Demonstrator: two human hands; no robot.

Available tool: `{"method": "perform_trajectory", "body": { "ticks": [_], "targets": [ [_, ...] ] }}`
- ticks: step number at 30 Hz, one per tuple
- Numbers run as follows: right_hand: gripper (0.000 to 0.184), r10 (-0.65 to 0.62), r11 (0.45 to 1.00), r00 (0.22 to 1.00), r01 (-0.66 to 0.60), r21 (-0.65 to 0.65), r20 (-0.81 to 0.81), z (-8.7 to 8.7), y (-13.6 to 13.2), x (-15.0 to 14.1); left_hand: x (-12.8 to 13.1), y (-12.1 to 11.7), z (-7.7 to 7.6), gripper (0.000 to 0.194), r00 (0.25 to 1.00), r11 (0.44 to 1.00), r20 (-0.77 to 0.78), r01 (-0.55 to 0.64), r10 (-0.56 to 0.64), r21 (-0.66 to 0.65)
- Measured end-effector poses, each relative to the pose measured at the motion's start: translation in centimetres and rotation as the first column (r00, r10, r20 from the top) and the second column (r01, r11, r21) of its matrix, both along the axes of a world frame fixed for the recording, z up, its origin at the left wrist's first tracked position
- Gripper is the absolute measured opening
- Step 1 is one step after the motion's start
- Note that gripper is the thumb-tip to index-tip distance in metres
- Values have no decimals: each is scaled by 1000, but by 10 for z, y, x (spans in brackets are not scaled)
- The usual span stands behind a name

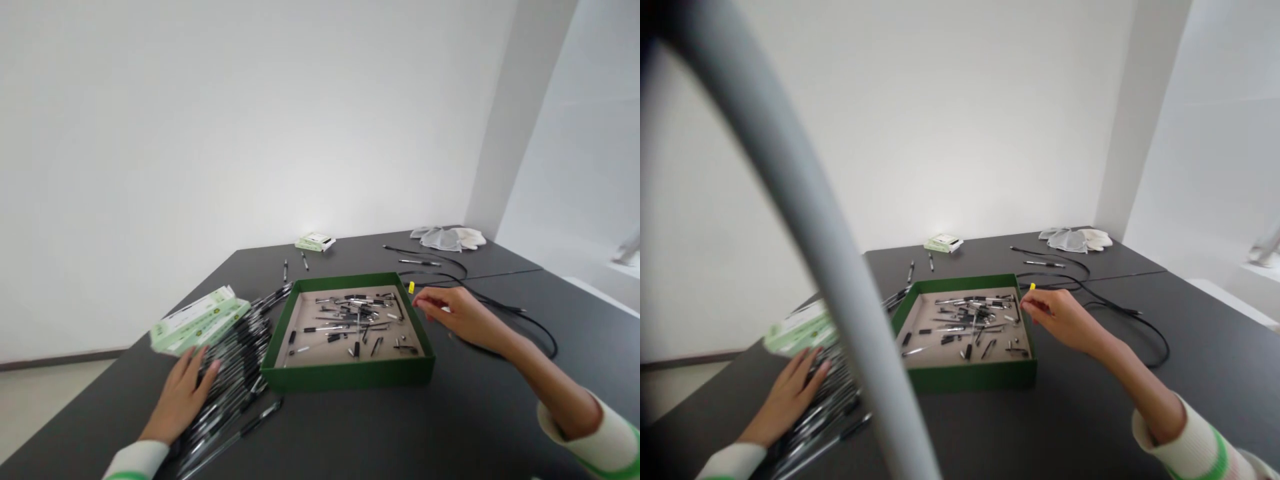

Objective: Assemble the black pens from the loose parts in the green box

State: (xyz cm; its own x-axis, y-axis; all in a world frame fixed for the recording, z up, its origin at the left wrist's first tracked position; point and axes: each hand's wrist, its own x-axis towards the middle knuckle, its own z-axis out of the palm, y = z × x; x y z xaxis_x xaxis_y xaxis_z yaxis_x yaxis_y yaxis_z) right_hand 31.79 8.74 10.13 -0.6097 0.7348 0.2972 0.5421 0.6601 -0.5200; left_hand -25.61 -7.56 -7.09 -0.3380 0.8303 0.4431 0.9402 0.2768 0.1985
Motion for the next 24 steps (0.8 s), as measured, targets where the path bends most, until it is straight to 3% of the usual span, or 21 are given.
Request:
{"method": "perform_trajectory", "body": {
  "ticks": [5, 11, 14, 17, 24],
  "targets": [
    [30, 24, 999, 1000, -24, -30, -4, -14, 3, -2, 16, 5, 0, 49, 999, 998, -5, 49, -49, 45],
    [36, -22, 996, 999, 25, -84, 43, -15, 10, 10, 14, -3, 39, 45, 994, 976, -113, 14, 11, 219],
    [39, -72, 992, 995, 78, -96, 69, -20, 14, 16, -3, 1, 51, 48, 989, 975, -143, 59, -28, 213],
    [39, -101, 988, 992, 108, -107, 70, -27, 15, 21, -27, 10, 46, 44, 984, 977, -149, 123, -97, 175],
    [40, -121, 985, 990, 129, -117, 69, -43, 19, 34, -72, 25, 28, 46, 981, 972, -137, 156, -134, 173]
  ]
}}
